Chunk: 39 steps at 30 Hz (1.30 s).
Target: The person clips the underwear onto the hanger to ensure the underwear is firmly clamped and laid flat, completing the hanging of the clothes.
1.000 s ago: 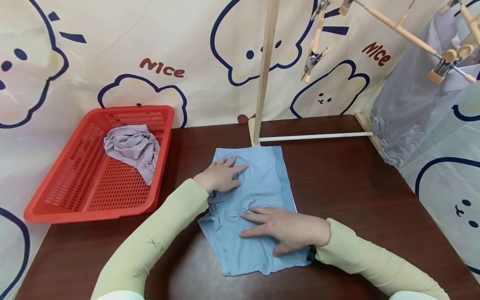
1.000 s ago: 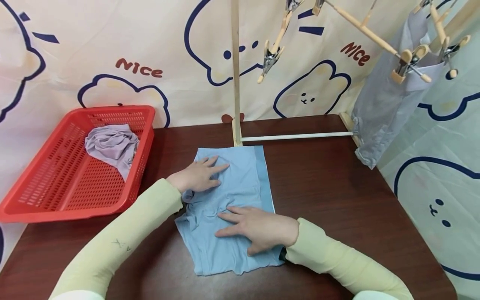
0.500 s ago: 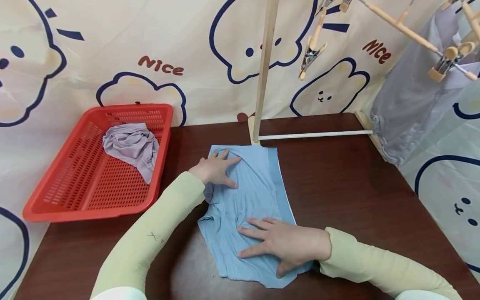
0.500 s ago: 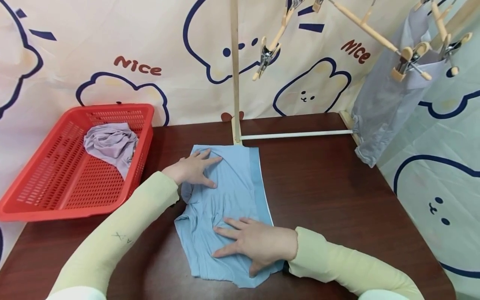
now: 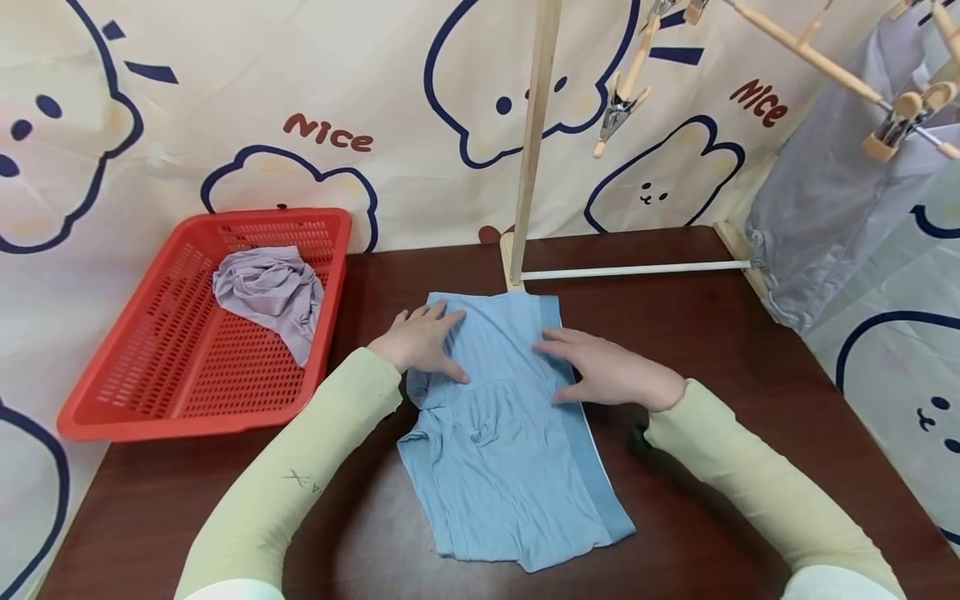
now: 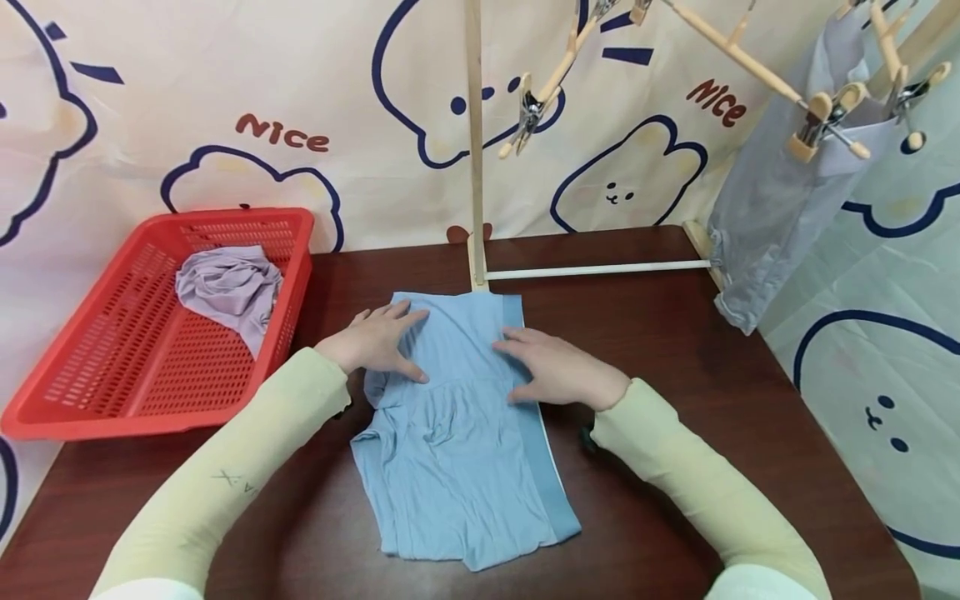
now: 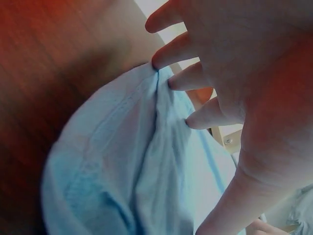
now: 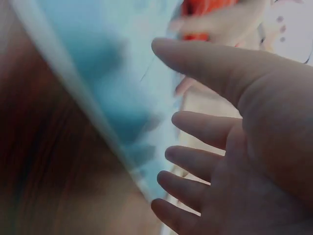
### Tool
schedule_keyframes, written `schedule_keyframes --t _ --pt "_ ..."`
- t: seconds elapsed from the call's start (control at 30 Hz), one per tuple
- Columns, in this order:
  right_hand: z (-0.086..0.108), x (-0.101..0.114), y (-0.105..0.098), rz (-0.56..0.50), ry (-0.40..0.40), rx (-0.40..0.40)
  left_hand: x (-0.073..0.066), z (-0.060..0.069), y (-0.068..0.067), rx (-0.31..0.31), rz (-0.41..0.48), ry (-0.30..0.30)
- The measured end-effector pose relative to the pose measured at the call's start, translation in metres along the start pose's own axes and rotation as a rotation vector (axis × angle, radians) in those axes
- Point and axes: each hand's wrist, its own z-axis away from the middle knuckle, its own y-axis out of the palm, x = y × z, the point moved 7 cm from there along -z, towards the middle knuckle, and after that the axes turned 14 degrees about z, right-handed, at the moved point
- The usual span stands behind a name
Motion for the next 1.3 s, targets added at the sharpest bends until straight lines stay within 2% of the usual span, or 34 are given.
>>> schedule_keyframes --t 0.1,0.23,0.4,0.57,0.73,1.03,1.2,1.3 --pt "-0.006 -0.021 0.006 -0.005 0.049 0.043 0.001 0.0 0.001 0.003 0.001 -0.004" --pt "-0.008 -0.038 0.006 0.025 0.088 0.079 0.003 -0.001 0.001 0.01 -0.008 -0.016" --pt "-0.006 -0.047 0.001 0.067 0.113 0.072 0.006 -0.002 0.0 0.017 -0.052 -0.024" --pt "-0.005 -0.048 0.002 0.042 0.117 0.072 0.004 -0.002 -0.001 0.0 -0.068 0.003" --pt "-0.005 -0.049 0.003 0.015 0.125 0.067 -0.009 -0.004 -0.007 -0.073 -0.041 0.09" --pt "-0.003 -0.051 -0.004 -0.142 0.152 0.006 -0.035 -0.011 -0.029 -0.211 0.043 0.191" --pt "-0.001 -0.054 -0.007 -0.166 0.161 -0.023 -0.048 -0.012 -0.044 -0.281 0.139 0.253" --pt "0.0 -0.056 -0.006 -0.171 0.161 -0.031 -0.057 -0.01 -0.056 -0.35 0.22 0.299"
